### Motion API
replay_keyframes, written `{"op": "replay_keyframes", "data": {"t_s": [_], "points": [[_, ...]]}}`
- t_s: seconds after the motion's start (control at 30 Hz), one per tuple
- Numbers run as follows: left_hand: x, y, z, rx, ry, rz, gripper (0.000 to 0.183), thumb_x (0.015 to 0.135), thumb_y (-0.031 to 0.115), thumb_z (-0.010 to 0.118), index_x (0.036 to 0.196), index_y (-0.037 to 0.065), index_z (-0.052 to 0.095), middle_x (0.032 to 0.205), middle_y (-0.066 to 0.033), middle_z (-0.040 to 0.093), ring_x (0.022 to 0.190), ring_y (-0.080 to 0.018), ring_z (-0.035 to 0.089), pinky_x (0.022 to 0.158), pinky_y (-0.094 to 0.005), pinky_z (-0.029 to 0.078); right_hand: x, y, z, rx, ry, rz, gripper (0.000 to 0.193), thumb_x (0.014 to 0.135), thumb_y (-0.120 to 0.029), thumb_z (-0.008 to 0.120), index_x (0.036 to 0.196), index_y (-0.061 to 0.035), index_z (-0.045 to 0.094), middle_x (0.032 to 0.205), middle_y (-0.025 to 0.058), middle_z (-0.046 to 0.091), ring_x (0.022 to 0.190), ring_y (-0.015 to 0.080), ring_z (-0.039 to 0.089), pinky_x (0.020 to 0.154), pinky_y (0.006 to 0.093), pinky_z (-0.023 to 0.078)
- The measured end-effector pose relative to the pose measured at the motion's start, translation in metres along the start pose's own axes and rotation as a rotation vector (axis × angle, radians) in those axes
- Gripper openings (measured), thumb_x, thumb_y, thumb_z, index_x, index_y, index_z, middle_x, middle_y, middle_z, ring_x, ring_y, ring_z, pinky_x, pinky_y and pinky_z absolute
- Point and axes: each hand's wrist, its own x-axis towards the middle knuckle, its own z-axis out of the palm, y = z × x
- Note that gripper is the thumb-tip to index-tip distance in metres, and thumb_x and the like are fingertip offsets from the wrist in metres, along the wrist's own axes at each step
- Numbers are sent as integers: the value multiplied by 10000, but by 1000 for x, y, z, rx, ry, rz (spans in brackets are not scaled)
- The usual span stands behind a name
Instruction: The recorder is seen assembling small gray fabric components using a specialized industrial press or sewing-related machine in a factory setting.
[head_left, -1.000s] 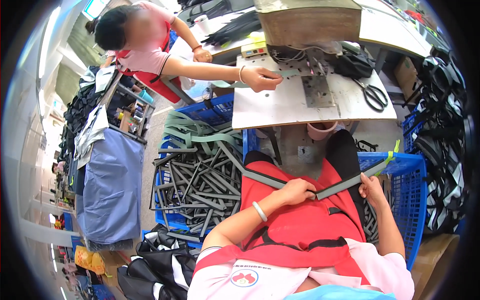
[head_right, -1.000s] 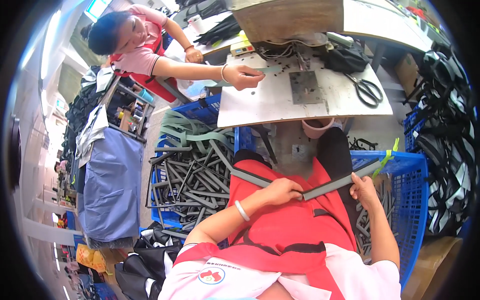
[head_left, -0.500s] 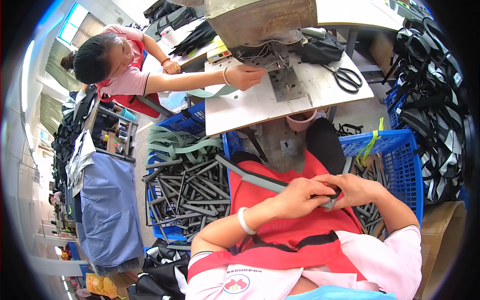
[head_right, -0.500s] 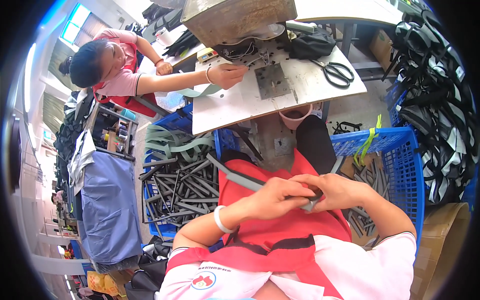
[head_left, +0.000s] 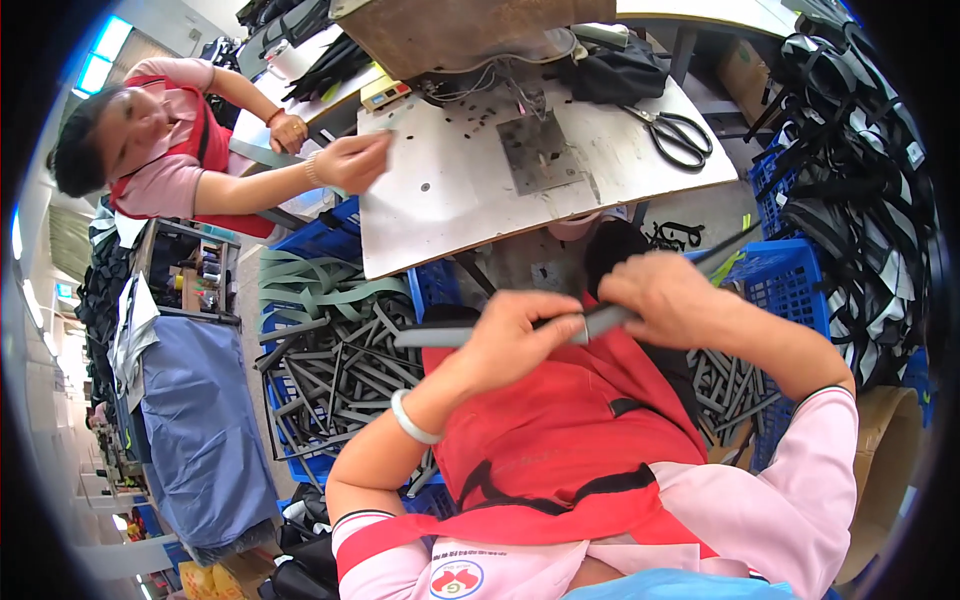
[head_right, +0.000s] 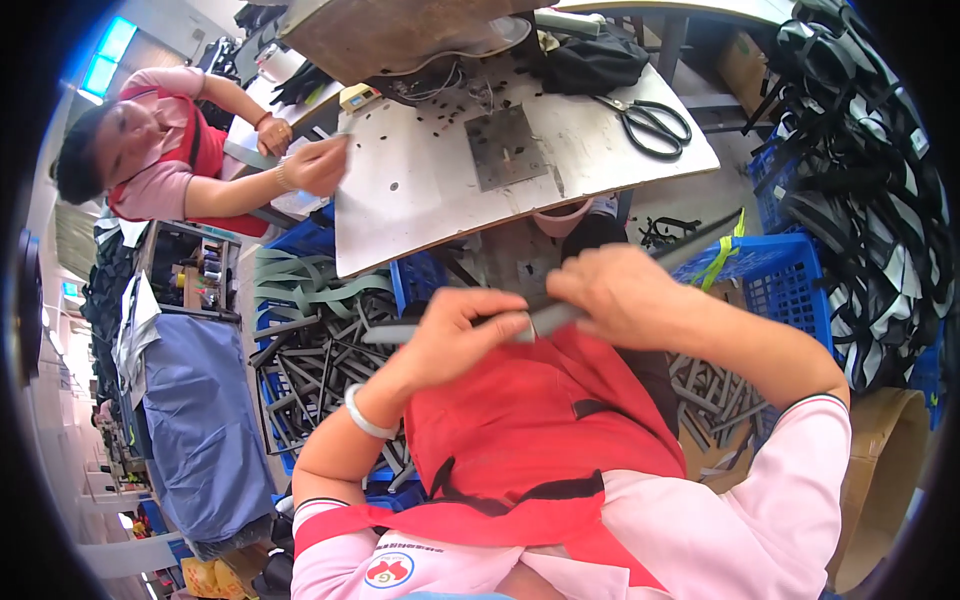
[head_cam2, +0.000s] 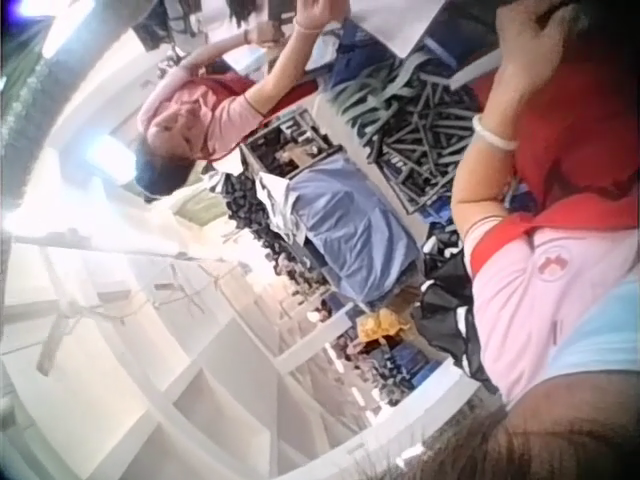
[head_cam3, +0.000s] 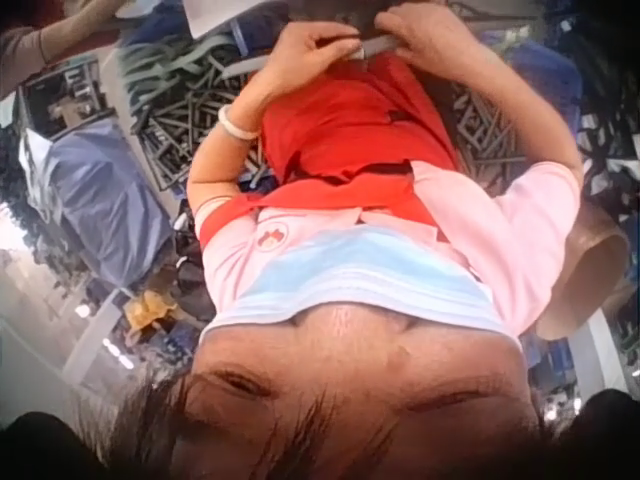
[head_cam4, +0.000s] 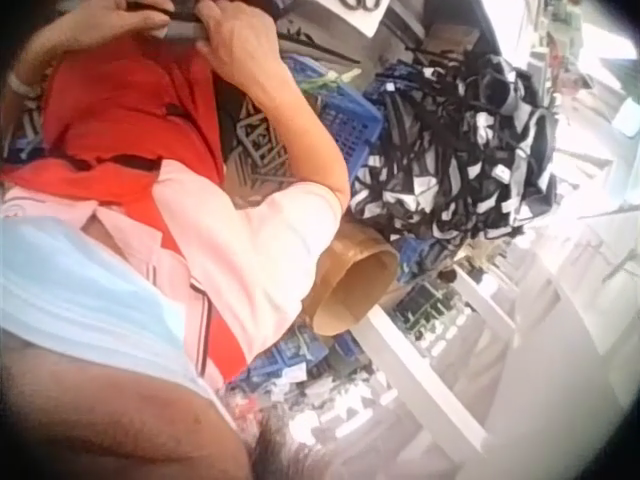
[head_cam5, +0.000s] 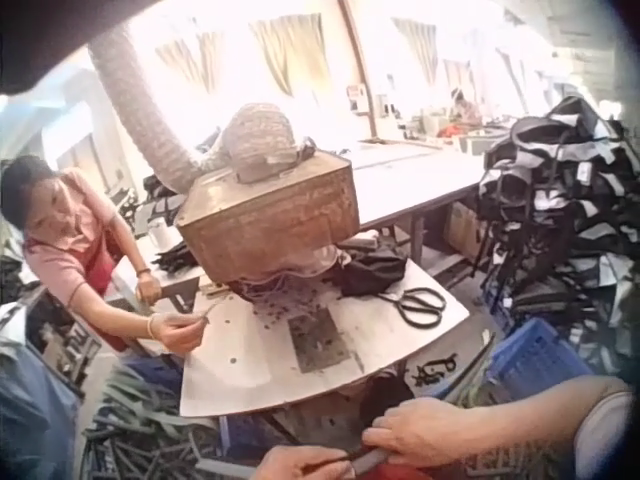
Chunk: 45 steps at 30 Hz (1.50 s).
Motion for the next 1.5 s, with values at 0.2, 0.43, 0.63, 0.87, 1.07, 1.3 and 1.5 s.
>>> {"op": "replay_keyframes", "data": {"t_s": [0.2,0.43,0.63,0.87,1.07,1.3,1.5], "points": [[63,18,-32,182,250,101,197,894,131,678,987,-41,696,763,-3,658,709,-52,553,624,-221,454,48,43,-33,-278,210,90,342,732,-220,749,955,-60,544,880,107,617,894,307,619,766,411,482],[111,16,-56,99,315,86,216,885,172,665,940,-35,693,699,-71,660,643,-112,604,578,-270,460,83,82,-47,-423,316,55,345,737,-222,752,978,-59,568,889,106,641,911,311,629,777,414,493],[129,17,-64,-30,300,4,232,906,166,654,983,-51,684,728,-50,659,617,-86,586,534,-233,438,95,99,-50,-334,267,193,326,721,-193,730,962,-38,573,920,126,647,930,343,631,770,439,503],[138,13,-68,-52,258,-30,235,913,157,645,1002,-57,682,741,-54,663,598,-73,556,529,-232,437,97,105,-53,-341,250,215,333,718,-192,747,983,-43,609,908,120,660,919,335,639,772,429,507],[145,7,-70,40,291,14,234,913,152,642,998,-61,687,720,-55,665,571,-68,535,512,-231,421,104,114,-54,-362,220,215,314,726,-171,740,984,-41,616,907,126,664,911,337,641,768,431,507],[149,11,-73,39,301,23,239,909,155,646,998,-61,691,715,-58,670,558,-66,526,507,-228,416,107,124,-53,-433,313,139,353,755,-215,746,1072,-92,651,800,135,677,835,316,675,712,415,526],[164,4,-85,16,324,12,233,905,155,646,993,-53,698,728,-64,682,567,-73,552,516,-231,435,121,129,-59,-437,295,173,354,773,-200,720,1104,-95,653,802,134,687,821,313,680,718,411,536]]}}
